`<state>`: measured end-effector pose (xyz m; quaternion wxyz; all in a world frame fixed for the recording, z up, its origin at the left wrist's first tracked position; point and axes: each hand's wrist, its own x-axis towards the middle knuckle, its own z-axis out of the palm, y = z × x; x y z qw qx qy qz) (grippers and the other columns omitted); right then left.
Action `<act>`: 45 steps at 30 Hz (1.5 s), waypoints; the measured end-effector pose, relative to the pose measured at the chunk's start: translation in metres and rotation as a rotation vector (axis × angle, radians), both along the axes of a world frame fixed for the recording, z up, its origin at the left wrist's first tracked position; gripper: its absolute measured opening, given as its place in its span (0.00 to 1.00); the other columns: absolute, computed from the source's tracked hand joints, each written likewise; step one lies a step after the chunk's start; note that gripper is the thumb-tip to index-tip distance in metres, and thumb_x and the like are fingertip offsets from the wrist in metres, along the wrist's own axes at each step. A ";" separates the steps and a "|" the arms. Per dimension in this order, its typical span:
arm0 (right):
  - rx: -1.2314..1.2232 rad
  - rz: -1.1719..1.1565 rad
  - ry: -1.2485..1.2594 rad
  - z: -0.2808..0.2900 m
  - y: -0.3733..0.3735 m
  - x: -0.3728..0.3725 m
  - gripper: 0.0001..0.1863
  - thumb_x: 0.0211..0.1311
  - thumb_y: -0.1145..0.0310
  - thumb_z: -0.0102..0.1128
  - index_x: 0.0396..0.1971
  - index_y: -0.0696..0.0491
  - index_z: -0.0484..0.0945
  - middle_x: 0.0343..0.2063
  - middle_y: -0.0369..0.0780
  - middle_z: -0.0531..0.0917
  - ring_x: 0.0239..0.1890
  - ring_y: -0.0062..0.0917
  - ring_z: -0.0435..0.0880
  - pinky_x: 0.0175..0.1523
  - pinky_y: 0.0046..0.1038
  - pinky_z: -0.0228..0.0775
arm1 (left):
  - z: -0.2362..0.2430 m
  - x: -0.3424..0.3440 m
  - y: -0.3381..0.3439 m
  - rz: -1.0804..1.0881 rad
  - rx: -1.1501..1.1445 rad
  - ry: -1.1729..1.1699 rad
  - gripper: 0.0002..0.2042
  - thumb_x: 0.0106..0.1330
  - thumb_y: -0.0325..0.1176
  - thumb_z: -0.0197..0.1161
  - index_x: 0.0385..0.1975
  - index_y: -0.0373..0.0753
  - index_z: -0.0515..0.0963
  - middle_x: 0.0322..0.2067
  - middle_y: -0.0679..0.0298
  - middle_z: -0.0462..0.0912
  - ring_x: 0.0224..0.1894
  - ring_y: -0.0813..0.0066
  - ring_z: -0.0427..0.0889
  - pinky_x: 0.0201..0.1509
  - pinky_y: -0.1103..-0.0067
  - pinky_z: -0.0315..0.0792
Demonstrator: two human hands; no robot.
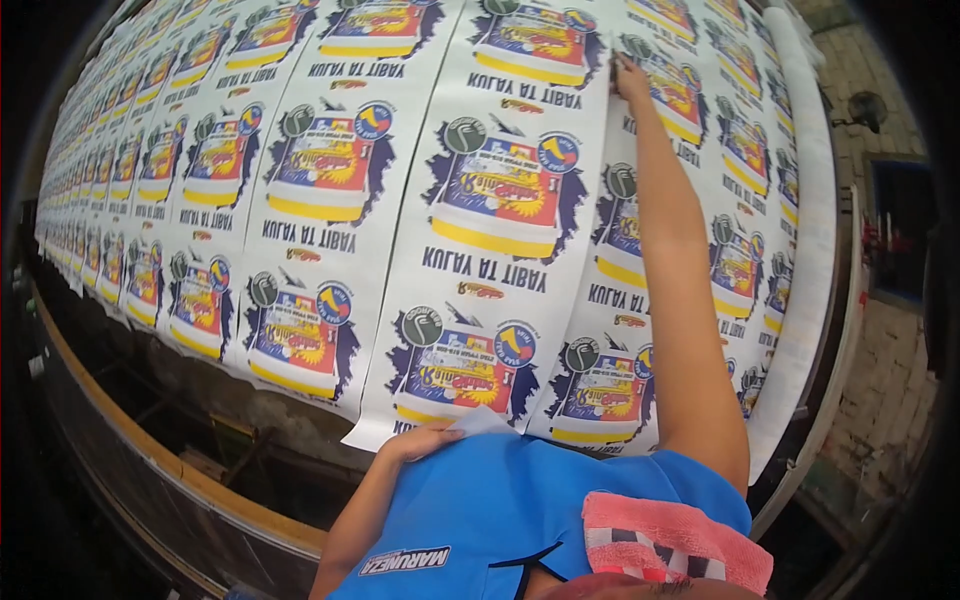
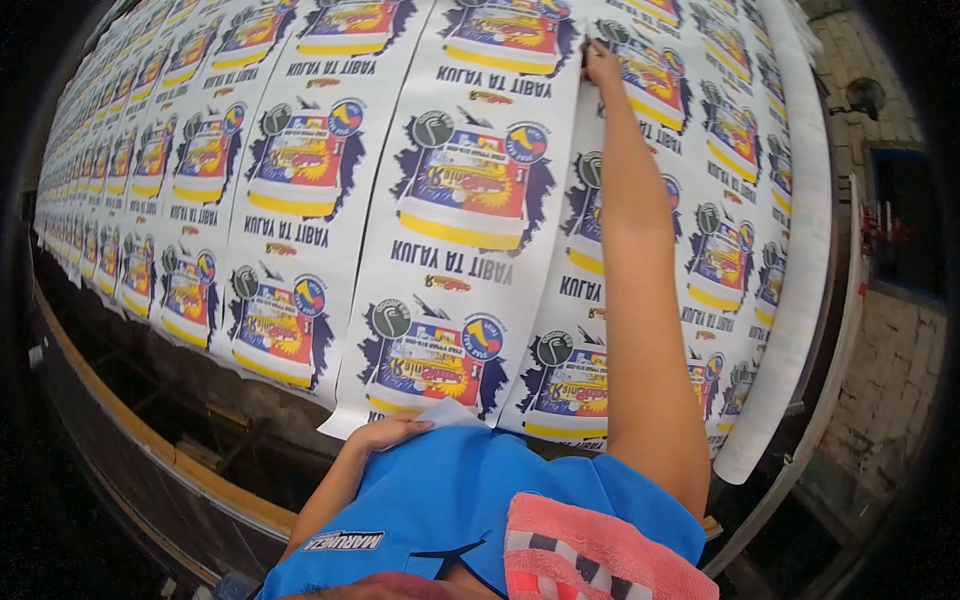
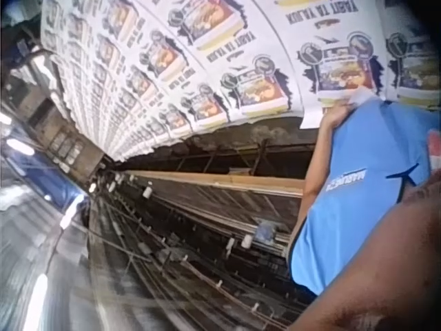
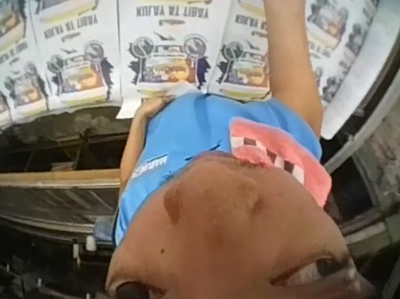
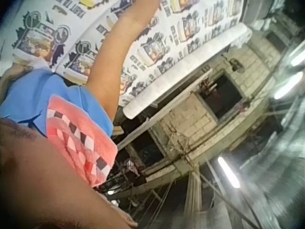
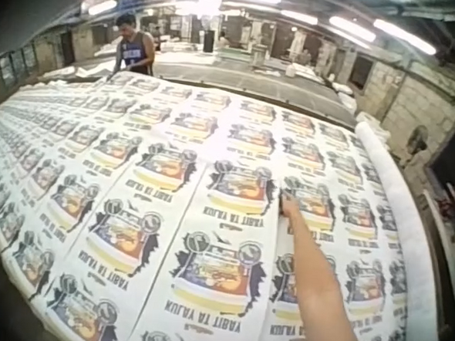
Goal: Cutting a specific design out of a long printed fabric roll on a warehouse table.
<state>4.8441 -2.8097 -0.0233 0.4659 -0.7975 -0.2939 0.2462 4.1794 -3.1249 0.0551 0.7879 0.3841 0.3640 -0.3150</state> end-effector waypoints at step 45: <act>-0.165 0.172 0.218 -0.033 -0.972 -0.367 0.42 0.58 0.44 0.65 0.70 0.41 0.62 0.52 0.52 0.81 0.55 0.48 0.79 0.60 0.39 0.71 | -0.004 0.205 -0.338 -0.493 1.624 -0.723 0.40 0.57 0.47 0.66 0.70 0.47 0.58 0.74 0.55 0.50 0.77 0.45 0.40 0.70 0.35 0.36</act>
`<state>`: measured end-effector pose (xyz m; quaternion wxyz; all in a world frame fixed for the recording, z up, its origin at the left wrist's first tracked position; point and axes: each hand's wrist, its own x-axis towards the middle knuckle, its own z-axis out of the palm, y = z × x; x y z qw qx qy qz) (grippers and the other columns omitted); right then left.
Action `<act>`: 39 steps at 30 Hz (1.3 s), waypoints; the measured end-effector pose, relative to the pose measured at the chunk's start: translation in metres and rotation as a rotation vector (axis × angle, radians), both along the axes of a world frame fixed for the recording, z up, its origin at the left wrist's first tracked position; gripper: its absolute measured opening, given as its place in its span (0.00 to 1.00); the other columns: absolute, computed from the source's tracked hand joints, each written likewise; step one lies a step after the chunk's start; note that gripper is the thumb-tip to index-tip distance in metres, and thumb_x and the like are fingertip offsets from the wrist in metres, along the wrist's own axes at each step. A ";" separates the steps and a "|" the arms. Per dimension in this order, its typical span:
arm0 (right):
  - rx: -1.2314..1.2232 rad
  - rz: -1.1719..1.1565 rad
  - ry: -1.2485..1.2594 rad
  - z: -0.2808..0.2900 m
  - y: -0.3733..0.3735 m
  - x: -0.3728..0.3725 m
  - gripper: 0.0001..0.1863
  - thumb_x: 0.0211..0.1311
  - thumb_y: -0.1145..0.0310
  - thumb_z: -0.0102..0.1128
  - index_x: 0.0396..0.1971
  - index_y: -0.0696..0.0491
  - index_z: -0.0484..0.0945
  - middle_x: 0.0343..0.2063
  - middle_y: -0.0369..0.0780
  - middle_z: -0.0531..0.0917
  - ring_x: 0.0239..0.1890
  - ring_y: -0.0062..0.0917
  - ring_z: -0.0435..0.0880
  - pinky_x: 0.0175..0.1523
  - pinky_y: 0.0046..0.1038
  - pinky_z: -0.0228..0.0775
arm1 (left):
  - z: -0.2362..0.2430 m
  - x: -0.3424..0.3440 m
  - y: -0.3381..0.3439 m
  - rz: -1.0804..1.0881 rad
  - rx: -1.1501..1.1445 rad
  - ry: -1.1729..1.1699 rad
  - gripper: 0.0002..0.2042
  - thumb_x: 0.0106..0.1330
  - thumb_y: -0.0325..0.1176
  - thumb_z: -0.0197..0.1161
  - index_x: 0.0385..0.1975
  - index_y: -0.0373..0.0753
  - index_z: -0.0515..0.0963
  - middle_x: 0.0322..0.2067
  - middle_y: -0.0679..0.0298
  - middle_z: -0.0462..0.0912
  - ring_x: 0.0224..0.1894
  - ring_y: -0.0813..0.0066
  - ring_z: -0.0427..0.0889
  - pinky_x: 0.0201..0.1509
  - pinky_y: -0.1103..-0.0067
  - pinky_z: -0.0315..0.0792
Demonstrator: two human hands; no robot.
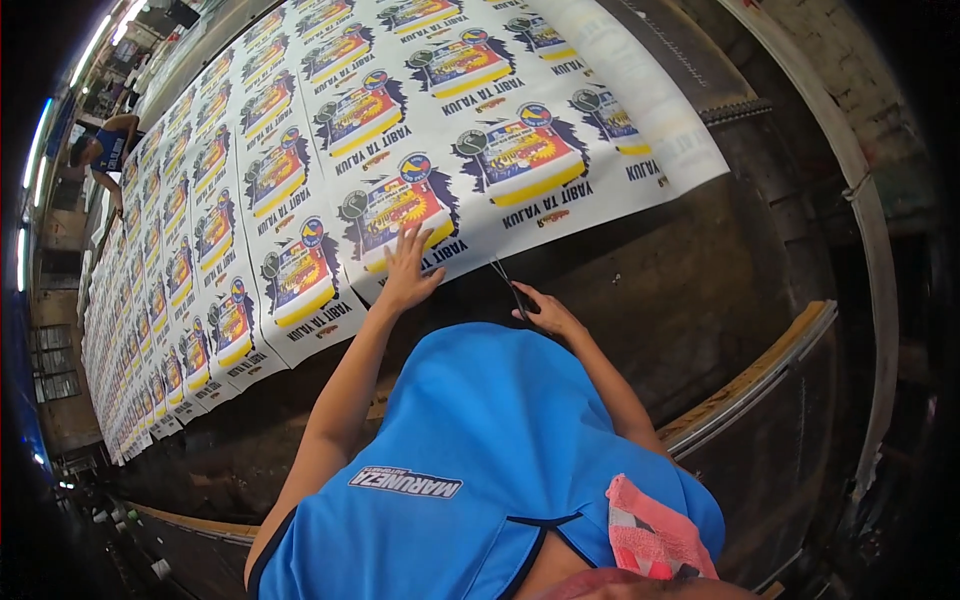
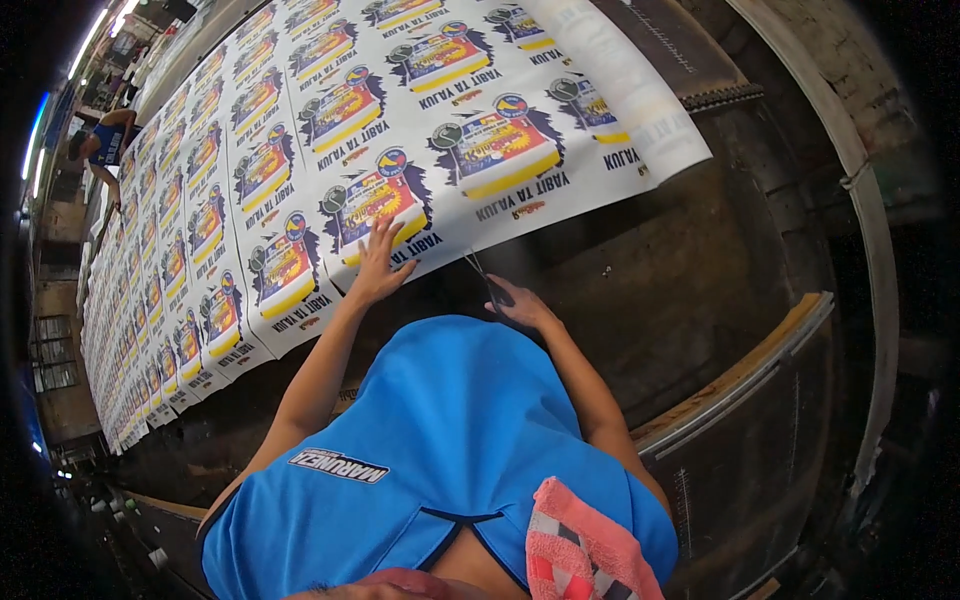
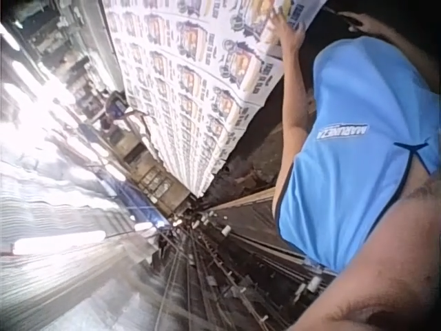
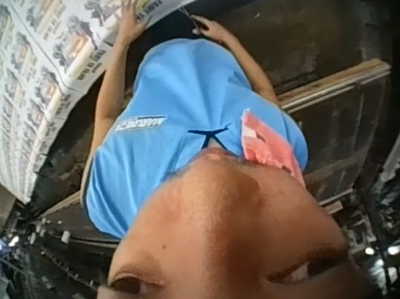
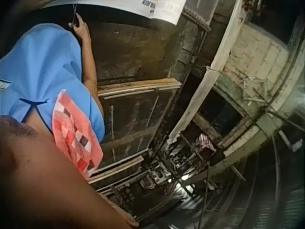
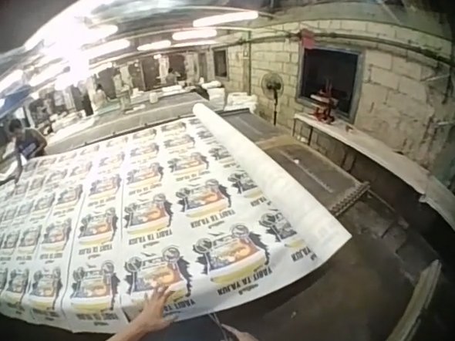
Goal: Cutting a specific design out of a long printed fabric roll on a warehouse table.
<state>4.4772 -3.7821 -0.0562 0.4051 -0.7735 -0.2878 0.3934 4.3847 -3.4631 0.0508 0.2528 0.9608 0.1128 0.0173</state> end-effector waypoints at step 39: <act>0.272 -0.292 0.624 0.103 0.022 -0.003 0.28 0.69 0.60 0.61 0.65 0.50 0.65 0.16 0.36 0.75 0.12 0.18 0.72 0.18 0.22 0.65 | -0.017 -0.004 -0.064 -0.278 0.126 0.161 0.32 0.60 0.17 0.51 0.69 0.39 0.61 0.70 0.58 0.62 0.73 0.57 0.59 0.72 0.48 0.53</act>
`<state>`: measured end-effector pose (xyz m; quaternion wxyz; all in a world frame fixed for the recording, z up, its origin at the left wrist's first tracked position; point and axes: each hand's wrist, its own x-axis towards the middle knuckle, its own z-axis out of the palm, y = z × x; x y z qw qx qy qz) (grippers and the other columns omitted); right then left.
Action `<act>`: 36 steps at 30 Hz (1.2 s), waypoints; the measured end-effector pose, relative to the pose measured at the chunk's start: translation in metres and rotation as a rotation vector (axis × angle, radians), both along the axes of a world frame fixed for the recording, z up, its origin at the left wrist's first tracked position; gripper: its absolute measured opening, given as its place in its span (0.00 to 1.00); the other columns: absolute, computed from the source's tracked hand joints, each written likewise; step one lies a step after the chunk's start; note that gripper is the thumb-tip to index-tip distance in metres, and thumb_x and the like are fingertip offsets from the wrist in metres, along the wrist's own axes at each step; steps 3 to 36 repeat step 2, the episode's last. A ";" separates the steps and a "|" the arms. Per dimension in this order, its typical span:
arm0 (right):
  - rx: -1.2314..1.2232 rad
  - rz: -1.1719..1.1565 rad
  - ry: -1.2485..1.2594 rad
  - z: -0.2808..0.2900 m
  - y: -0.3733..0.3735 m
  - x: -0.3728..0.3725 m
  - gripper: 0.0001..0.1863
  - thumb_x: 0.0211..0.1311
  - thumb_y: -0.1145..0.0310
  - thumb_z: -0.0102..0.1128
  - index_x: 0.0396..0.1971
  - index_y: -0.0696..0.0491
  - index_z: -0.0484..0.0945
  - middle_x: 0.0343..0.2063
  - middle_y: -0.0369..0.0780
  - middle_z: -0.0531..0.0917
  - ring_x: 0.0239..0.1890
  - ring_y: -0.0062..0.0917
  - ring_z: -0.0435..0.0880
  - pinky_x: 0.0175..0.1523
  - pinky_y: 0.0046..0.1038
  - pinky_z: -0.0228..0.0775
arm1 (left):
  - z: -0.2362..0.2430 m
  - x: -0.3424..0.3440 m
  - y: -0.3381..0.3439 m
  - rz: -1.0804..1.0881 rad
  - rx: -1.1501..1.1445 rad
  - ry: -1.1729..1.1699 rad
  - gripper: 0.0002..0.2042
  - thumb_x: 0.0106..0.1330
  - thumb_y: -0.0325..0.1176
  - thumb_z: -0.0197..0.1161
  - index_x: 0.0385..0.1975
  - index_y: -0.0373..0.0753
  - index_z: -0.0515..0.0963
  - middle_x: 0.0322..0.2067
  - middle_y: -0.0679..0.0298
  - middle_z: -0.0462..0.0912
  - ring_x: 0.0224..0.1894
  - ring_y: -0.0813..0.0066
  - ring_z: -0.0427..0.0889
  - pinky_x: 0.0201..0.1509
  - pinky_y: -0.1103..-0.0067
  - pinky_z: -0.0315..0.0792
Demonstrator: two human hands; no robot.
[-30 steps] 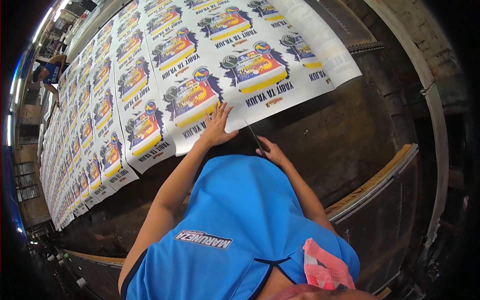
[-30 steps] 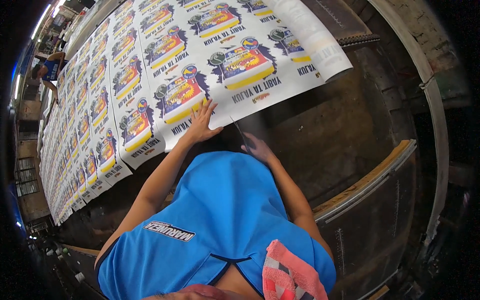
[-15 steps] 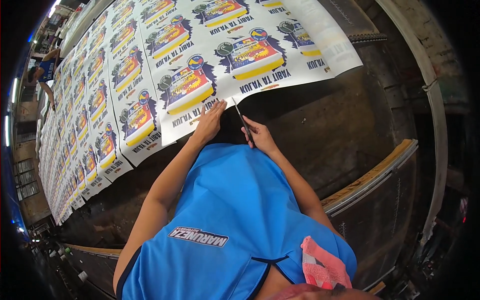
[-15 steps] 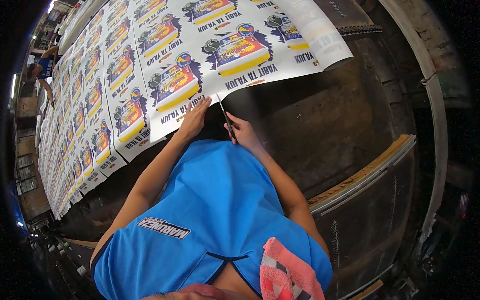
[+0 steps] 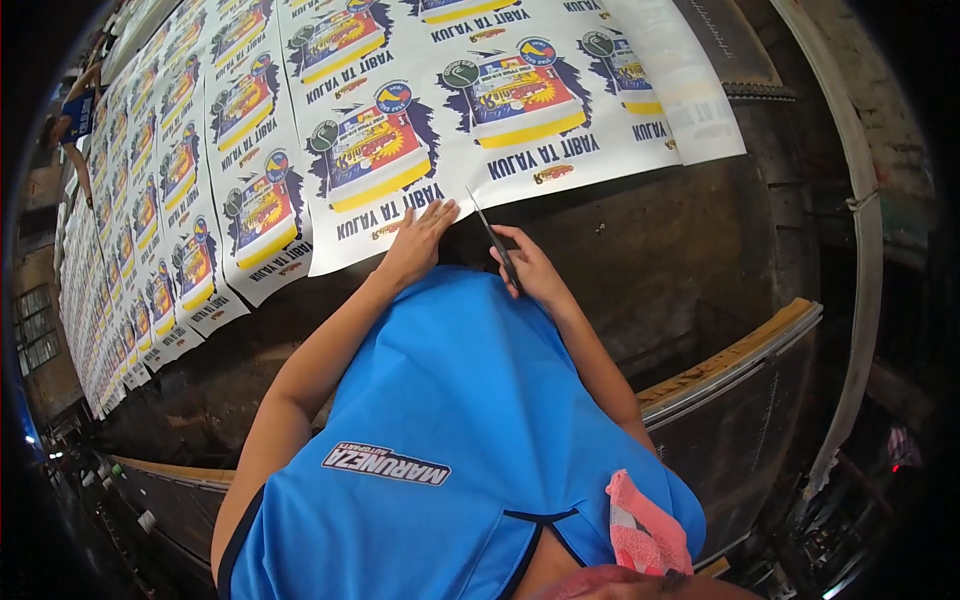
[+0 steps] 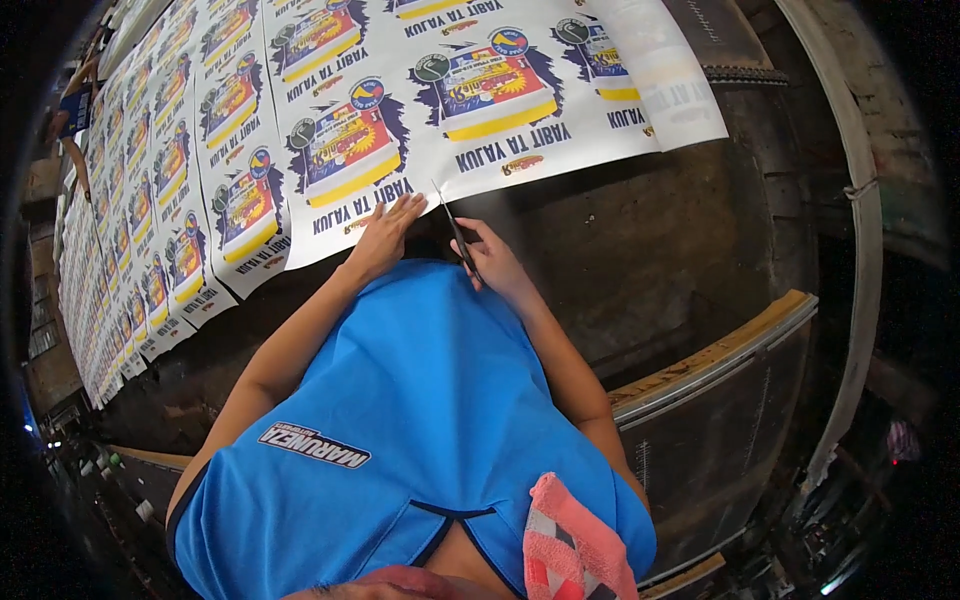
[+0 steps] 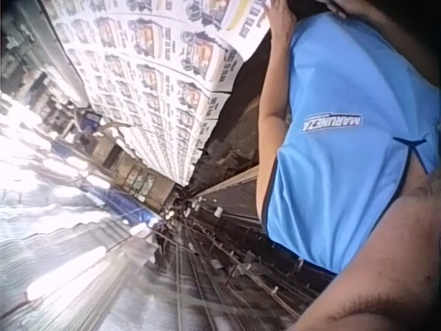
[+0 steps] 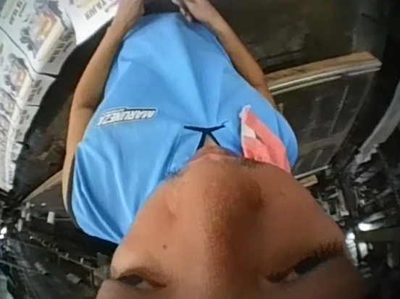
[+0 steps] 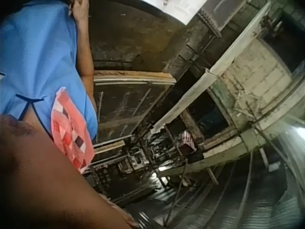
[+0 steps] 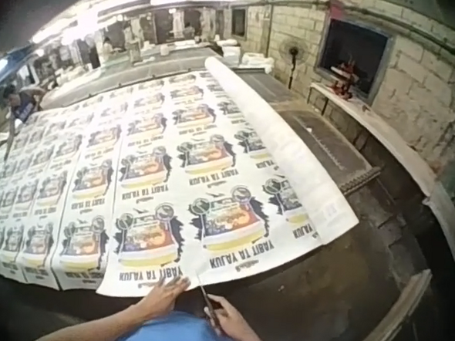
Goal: Cutting a specific design out of a long printed fabric roll on a warehouse table.
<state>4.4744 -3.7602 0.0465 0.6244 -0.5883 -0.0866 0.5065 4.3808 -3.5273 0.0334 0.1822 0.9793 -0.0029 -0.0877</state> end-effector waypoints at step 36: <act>-0.032 0.049 0.031 0.011 -0.010 0.003 0.26 0.71 0.62 0.58 0.65 0.47 0.65 0.16 0.35 0.76 0.11 0.17 0.73 0.18 0.19 0.64 | 0.000 0.000 0.003 -0.017 -0.026 0.051 0.34 0.60 0.18 0.52 0.70 0.41 0.58 0.72 0.59 0.59 0.74 0.57 0.57 0.73 0.47 0.51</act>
